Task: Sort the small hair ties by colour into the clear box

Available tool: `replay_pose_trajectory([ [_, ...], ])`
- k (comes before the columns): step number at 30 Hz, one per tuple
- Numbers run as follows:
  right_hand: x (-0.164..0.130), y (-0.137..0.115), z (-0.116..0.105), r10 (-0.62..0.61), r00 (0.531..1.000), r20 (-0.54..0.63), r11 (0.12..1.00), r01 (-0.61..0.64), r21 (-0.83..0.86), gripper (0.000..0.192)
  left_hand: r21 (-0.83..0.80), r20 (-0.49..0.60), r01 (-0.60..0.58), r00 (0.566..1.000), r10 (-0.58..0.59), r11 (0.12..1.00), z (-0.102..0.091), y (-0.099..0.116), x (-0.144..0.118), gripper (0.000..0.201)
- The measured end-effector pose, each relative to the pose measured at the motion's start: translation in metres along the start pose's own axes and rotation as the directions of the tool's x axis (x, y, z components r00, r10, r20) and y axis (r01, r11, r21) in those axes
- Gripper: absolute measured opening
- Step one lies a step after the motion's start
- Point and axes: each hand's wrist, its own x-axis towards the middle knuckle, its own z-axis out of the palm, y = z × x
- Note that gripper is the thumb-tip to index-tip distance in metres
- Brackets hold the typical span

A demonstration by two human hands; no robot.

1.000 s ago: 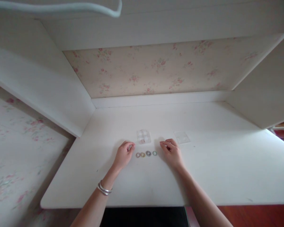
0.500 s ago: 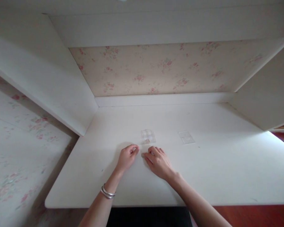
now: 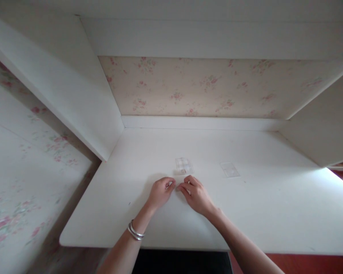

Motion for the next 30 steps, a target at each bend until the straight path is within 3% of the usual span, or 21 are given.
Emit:
replay_pose_trajectory([
  [7,0.02,0.019,-0.009,0.123,0.969,-0.213,0.991,-0.11,0.072,0.024,0.164,0.104,-0.164,0.984,0.148,0.973,0.001,0.006,-0.013,0.021],
  [15,0.039,0.032,-0.008,0.129,0.968,-0.217,0.99,-0.136,-0.02,0.028,0.341,0.124,-0.2,0.978,0.167,0.919,0.005,0.007,-0.018,0.017],
  [22,0.035,0.043,-0.005,0.163,0.969,-0.188,0.986,-0.168,-0.014,0.03,0.293,0.101,-0.206,0.978,0.184,0.934,0.006,0.004,-0.017,0.018],
  [30,-0.003,0.053,-0.008,0.279,0.918,-0.282,0.96,-0.256,0.117,0.033,0.118,0.036,-0.138,0.99,0.134,0.983,0.006,0.004,-0.013,0.019],
])
